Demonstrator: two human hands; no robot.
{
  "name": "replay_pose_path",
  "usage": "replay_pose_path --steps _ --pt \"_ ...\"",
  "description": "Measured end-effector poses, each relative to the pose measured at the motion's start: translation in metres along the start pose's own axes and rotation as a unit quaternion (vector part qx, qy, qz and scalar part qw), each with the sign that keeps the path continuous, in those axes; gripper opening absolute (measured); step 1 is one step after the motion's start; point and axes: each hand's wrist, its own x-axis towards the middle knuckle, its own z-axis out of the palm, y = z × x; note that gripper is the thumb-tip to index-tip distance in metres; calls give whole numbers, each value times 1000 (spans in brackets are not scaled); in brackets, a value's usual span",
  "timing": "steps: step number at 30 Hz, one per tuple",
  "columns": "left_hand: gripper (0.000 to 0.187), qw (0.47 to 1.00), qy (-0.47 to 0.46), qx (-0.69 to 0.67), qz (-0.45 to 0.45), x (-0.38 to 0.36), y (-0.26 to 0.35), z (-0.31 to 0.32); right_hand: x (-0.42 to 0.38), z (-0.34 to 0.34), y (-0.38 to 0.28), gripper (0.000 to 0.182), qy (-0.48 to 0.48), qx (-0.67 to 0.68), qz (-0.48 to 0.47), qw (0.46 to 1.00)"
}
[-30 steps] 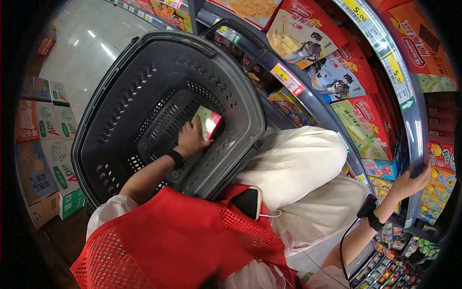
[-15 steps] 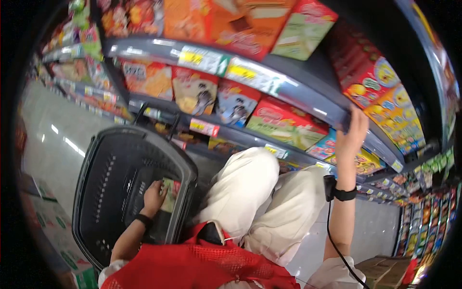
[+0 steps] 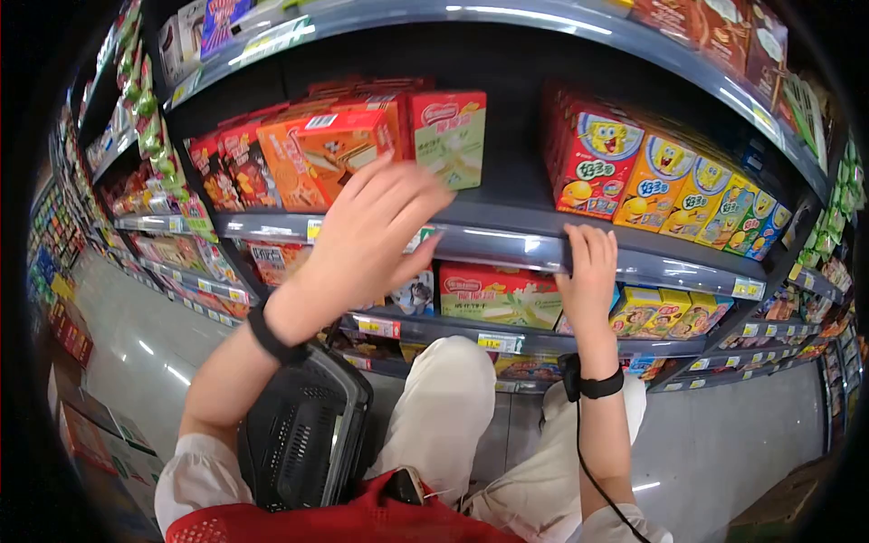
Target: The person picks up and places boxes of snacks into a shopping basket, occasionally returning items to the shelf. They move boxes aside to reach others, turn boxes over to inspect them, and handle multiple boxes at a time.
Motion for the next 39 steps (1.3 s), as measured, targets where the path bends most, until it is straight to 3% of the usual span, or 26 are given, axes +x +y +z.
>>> replay_pose_path --steps 2,5,8,12,15,17,22,26,30,33,36,38,39 --pt "50 997 1 68 20 47 -18 26 0 -2 0 62 5 16 -6 1000" --pt "65 968 -165 143 -124 100 -49 62 1 -8 2 62 -6 39 -4 999" --pt "91 896 -340 203 -199 136 -62 81 1 -9 2 61 1 74 7 997" --pt "91 847 -395 207 -289 155 -56 92 1 -6 7 55 15 85 2 996" --pt "92 852 -417 152 -279 146 -48 101 -1 -1 9 54 33 88 3 996" --pt "95 849 -460 110 -236 133 -37 108 -1 0 11 54 32 88 3 996" --pt "106 869 -467 99 -129 125 -35 130 -1 -2 8 55 24 87 9 996" --pt "111 828 -483 -184 -216 128 -66 154 -1 -4 5 57 15 84 13 996" --pt "112 825 -534 -126 -136 142 -62 143 -1 -5 4 58 18 78 12 997" --pt "112 850 -507 -68 -125 145 -35 126 -1 -3 4 60 20 74 9 997" --pt "103 960 -274 -55 5 127 -17 108 -1 -7 3 58 7 89 15 996" --pt "93 989 -98 -17 112 111 -8 98 0 -4 3 58 12 79 10 997" --pt "86 989 -73 -21 129 105 3 86 -1 -3 5 58 15 75 7 997"
